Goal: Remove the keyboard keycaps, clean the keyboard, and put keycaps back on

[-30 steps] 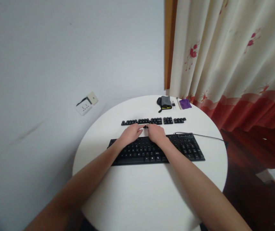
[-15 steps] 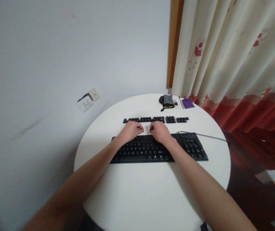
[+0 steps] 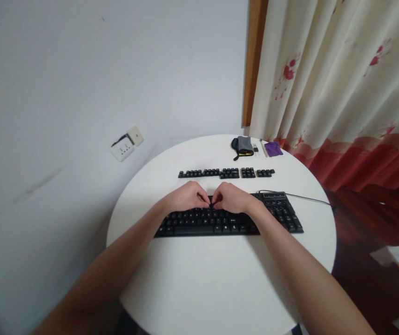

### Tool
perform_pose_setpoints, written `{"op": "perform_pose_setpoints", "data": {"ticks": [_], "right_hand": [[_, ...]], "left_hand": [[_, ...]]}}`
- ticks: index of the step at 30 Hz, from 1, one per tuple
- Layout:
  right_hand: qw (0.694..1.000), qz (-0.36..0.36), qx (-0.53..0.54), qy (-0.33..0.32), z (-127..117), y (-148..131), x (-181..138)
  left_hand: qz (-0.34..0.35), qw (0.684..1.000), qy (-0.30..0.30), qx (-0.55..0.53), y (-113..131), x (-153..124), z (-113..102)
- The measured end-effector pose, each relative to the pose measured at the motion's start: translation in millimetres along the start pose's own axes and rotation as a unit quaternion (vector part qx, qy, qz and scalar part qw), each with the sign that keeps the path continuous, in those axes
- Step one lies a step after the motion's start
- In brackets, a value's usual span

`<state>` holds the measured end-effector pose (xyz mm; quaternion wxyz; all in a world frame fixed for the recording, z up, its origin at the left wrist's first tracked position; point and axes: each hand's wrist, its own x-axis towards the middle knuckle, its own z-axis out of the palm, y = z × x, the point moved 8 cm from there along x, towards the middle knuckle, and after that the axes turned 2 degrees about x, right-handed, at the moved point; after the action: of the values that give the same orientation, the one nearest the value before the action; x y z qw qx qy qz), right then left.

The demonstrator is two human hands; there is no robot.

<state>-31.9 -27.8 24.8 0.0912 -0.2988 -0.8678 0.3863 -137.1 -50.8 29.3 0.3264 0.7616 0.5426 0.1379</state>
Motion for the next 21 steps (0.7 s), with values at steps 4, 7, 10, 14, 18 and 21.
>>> {"op": "perform_pose_setpoints", "data": {"ticks": [4, 7, 10, 14, 18, 21], "right_hand": [[1.0, -0.004, -0.007, -0.005, 2, -1, 1], [1.0, -0.003, -0.01, -0.008, 3, 0, 2], [1.0, -0.006, -0.016, -0.007, 5, 0, 2], [0.999, -0.014, -0.047, 0.01, 5, -5, 0], [0.995, -0.008, -0.093, 0.03, 5, -10, -2], [0.993, -0.004, -0.107, 0.04, 5, -10, -2]], "left_hand": [[-0.006, 1.0, 0.0, -0.009, 0, -1, -1], [-0.005, 1.0, -0.006, -0.01, 1, -1, 2], [0.003, 1.0, -0.006, 0.006, 1, -1, 4], [0.018, 0.999, 0.006, 0.051, 6, -2, 5], [0.037, 0.994, 0.02, 0.101, 17, -5, 6], [0.044, 0.992, 0.025, 0.116, 22, -6, 7]]}}
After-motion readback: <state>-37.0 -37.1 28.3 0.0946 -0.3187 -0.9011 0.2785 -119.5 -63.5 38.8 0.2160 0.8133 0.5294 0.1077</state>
